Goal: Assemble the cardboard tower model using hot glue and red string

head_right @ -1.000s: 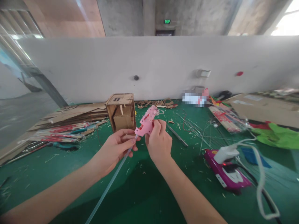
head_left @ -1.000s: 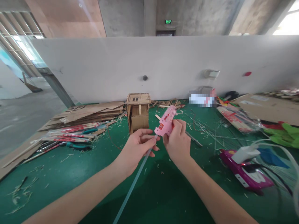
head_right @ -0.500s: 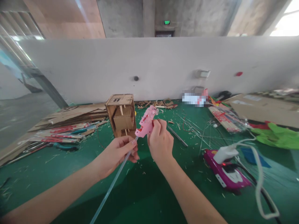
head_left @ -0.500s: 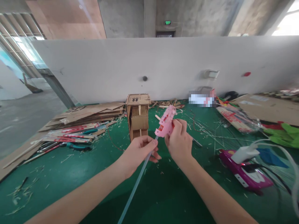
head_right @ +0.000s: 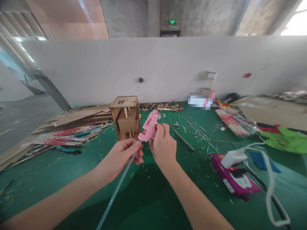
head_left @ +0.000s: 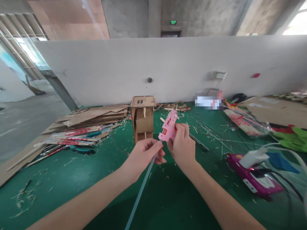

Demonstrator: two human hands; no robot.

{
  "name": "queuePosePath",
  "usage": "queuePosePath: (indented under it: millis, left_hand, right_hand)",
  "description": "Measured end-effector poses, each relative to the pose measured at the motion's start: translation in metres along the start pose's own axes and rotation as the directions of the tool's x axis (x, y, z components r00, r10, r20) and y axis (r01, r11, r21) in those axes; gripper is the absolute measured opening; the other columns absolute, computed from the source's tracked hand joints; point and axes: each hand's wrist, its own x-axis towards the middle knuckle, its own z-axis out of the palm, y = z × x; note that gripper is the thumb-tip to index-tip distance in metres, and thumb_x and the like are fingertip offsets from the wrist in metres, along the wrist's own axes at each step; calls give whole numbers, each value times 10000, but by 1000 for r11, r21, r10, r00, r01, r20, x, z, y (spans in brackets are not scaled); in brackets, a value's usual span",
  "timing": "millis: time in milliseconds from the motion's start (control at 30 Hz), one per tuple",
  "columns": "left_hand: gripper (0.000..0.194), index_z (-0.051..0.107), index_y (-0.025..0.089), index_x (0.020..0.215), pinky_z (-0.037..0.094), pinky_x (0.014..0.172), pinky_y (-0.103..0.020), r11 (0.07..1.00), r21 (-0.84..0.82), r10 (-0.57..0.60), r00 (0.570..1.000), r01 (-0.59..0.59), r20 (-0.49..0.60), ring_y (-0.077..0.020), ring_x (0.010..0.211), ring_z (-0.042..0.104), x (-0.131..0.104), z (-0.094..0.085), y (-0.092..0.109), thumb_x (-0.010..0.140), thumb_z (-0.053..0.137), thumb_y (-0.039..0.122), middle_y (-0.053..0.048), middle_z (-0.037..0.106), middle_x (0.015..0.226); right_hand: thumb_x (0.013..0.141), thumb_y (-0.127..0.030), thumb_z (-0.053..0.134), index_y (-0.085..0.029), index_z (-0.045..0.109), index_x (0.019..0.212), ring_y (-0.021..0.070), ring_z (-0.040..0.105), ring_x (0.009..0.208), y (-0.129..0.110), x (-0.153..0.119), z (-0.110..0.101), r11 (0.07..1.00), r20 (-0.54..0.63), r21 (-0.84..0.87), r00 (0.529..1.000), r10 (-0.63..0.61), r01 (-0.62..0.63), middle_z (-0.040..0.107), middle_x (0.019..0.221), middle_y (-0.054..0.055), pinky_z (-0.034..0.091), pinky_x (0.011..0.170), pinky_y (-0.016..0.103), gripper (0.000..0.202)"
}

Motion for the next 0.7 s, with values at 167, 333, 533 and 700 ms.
queuePosePath:
  millis: [167,333,533,700]
  left_hand:
    - [233,577,125,825,440,490,-191,1000,9,-17,1000,17,6,-66,487,559,0,-1,0,928,554,333,18,592,648]
    - [256,584,124,835,403,461,-180,1000,5,-27,1000,27,11,-47,449,510,4,1,-2,912,576,368,26,574,643]
    - [498,618,139,913,505,586,-262,967,240,-96,995,86,31,-166,753,641,0,1,-5,896,462,612,-82,658,909]
    - [468,625,177,733,307,424,-241,673,712,291,957,-199,-8,-108,480,445,-18,-22,27,935,423,548,14,513,573]
  right_hand:
    - [796,-194,447,-156,395,1203,247,626,816,2,-1,2,1000,60,5,998,11,-11,550,1150,167,428,489,287,413]
    - [804,-194,466,-154,424,1212,238,625,847,1,0,3,999,116,5,992,41,-41,555,1171,160,386,510,273,412]
    - [883,-308,497,-201,541,1078,226,629,828,1,7,4,938,310,132,912,268,-320,623,1112,101,387,559,272,227]
    - [918,-427,473,-214,605,1037,231,657,870,19,10,20,821,426,336,852,304,-461,678,966,75,474,656,286,277]
